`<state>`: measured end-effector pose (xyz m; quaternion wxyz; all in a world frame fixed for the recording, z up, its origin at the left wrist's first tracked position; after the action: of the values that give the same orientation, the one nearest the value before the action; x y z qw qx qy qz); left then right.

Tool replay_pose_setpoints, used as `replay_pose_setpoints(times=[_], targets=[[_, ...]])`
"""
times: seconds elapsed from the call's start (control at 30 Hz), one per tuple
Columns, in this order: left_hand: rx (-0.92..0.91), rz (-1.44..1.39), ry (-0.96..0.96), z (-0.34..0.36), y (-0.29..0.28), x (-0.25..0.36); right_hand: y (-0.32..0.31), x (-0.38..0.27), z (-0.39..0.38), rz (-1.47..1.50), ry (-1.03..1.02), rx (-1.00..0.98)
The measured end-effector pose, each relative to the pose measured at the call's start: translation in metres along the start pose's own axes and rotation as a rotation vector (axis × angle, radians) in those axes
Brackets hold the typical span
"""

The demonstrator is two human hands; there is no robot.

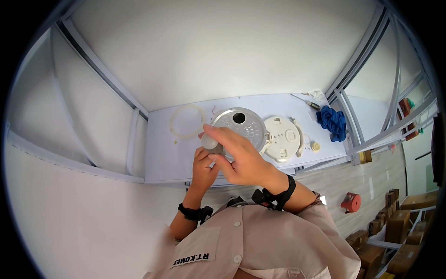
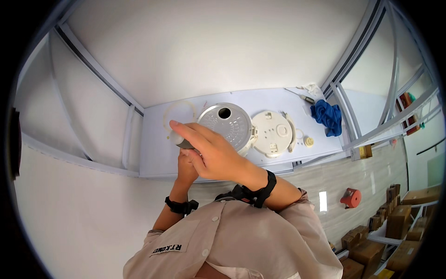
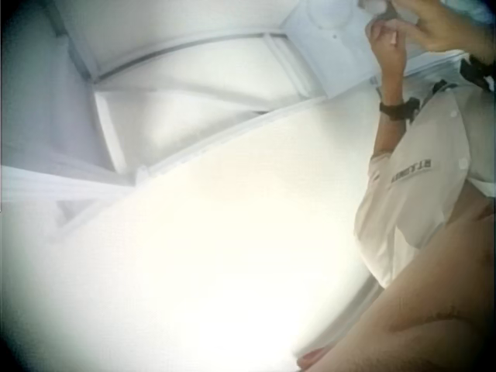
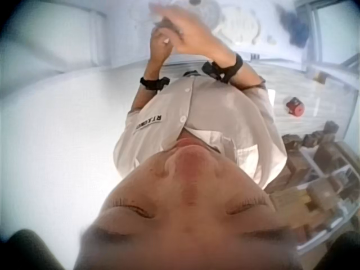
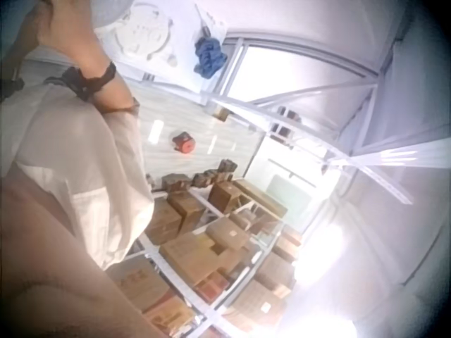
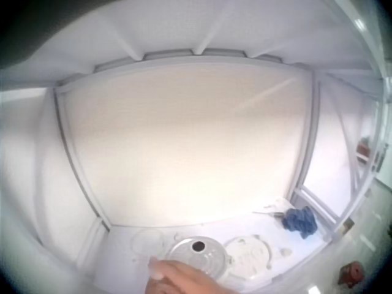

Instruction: The person disassembles a white rice cooker, removes the inner pot, and uses a screwdriver to unscrew and remove the lid. They continue to manipulate the lid and internal components with the screwdriver throughout the clip.

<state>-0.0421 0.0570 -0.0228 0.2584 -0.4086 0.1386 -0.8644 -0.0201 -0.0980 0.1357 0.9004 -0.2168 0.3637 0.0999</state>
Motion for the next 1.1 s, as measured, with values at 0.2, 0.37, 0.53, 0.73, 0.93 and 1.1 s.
replay_pose_setpoints(times=[0.2, 0.37, 0.53, 0.73, 0.93, 1.1], targets=[[-0.035, 0.045, 0.095, 0.004, -0.001, 0.002, -0.026, -0.001, 0.005, 0.115, 0.039, 0.112], [-0.018, 0.084, 0.174, 0.006, -0.005, 0.009, -0.078, 0.023, -0.006, -0.108, 0.418, 0.363], [0.044, 0.102, 0.247, 0.005, 0.0, 0.011, -0.107, 0.105, -0.055, -0.529, 0.525, 0.269], [0.02, 0.107, 0.237, 0.003, -0.003, 0.011, -0.104, 0.123, -0.095, -0.348, 0.863, 0.145], [0.064, 0.249, 0.166, 0.005, -0.008, -0.007, -0.1, 0.117, -0.098, -0.363, 0.747, 0.11], [0.018, 0.304, 0.032, 0.012, -0.028, -0.022, -0.085, 0.099, -0.098, -0.321, 0.809, 0.018]])
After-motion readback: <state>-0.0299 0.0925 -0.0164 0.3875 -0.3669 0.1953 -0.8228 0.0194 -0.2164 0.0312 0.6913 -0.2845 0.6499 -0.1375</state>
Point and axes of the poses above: each hand's wrist, its own z-axis towards the middle knuckle, its own y-axis out of the palm, x = y × z, the point moved 4 cm from there along z, towards the middle knuckle, and after that the axes turned 6 degrees about y, right-handed, at the moved point
